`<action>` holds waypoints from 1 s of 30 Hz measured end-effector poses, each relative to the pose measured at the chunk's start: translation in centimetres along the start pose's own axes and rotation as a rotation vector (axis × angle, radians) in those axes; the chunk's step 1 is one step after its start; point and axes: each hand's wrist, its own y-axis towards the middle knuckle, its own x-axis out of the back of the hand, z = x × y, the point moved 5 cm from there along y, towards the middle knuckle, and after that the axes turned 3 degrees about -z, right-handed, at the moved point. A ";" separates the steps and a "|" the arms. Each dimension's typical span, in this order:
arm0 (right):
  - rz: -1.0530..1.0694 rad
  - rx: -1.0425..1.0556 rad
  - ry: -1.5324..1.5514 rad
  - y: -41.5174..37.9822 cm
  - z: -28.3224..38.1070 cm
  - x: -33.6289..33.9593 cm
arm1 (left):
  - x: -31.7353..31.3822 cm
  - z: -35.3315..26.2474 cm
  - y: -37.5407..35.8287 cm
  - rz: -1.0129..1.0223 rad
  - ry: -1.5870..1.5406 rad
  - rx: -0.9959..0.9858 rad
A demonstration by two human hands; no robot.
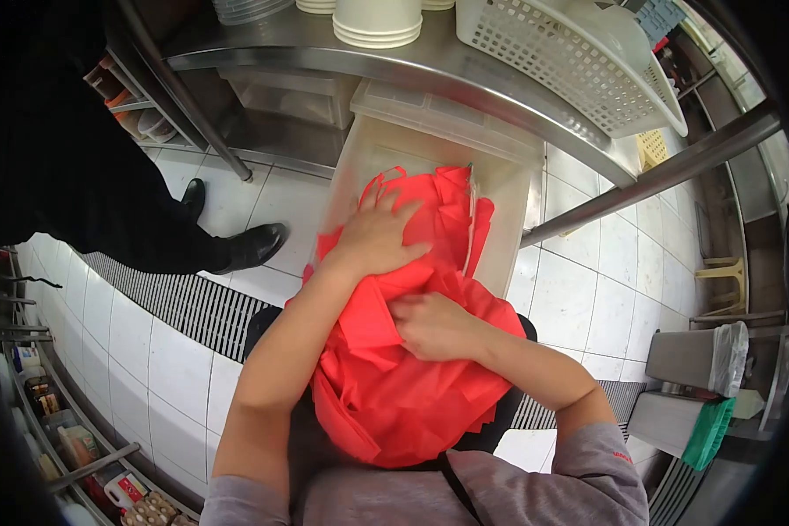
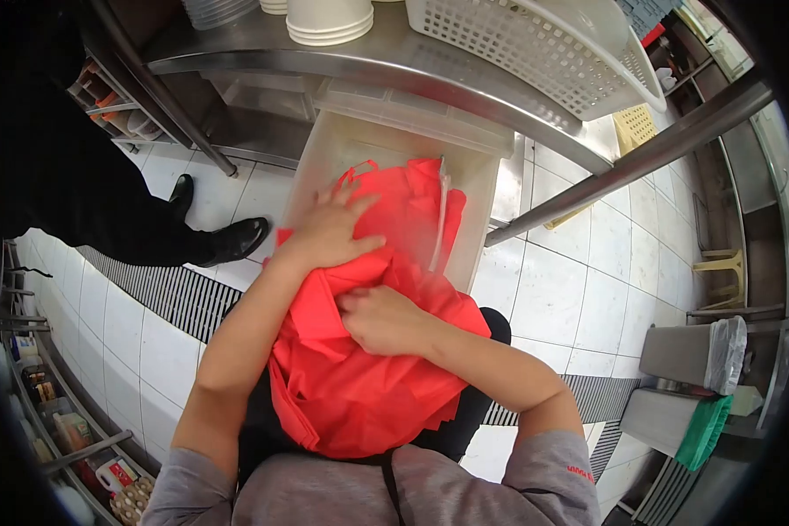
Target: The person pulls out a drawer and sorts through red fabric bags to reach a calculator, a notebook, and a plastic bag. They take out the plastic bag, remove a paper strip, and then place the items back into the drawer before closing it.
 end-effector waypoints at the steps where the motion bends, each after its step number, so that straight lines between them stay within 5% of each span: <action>1: 0.026 0.014 0.010 -0.8 0.6 0.2 | -5.5 2.4 -2.2 0.471 -0.189 0.123; 2: 0.054 0.028 0.020 -1.5 1.0 0.6 | -8.8 3.1 -4.8 0.938 -0.385 0.248; 3: 0.061 0.034 0.028 -1.9 1.2 1.6 | -8.4 2.1 -5.3 0.938 -0.389 0.259; 5: 0.179 0.075 0.302 -2.6 1.2 3.1 | -6.4 0.0 -5.7 0.943 0.095 0.281; 7: 0.016 0.035 0.602 -1.7 -3.5 5.9 | -6.1 -0.8 -5.4 1.024 0.069 0.336; 8: -0.132 -0.285 0.576 -1.1 -7.9 6.2 | -6.1 -0.8 -5.4 1.083 0.055 0.372; 12: -0.271 -0.858 -0.377 0.0 -27.4 1.9 | -6.4 -1.2 -5.8 1.012 0.053 0.363; 14: -0.435 -0.739 -0.559 -1.9 -29.6 -4.0 | -5.7 -1.3 -6.0 0.964 0.077 0.389; 15: -0.590 -0.605 -0.730 -2.2 -28.9 -4.8 | -5.5 -1.3 -5.9 0.963 0.082 0.383; 17: -0.151 -0.956 0.170 0.2 -26.4 -4.6 | -5.5 -1.4 -6.3 0.968 0.066 0.399; 19: -0.315 -0.600 0.469 3.7 -16.5 -1.0 | -5.7 -1.4 -6.5 0.954 0.070 0.395; 20: -0.332 -0.331 0.481 4.6 -11.6 -0.1 | -5.8 -1.4 -6.4 0.935 0.076 0.393; 22: -0.250 -0.161 0.186 3.5 -4.0 1.8 | -6.5 -0.6 -7.5 0.580 -0.483 0.331; 27: -0.247 -0.031 0.227 0.1 -1.0 1.9 | -7.3 -1.2 -6.9 0.655 -0.406 0.162; 30: -0.491 -0.150 0.230 0.1 -3.9 5.3 | -7.7 -1.6 -6.8 0.710 -0.349 0.073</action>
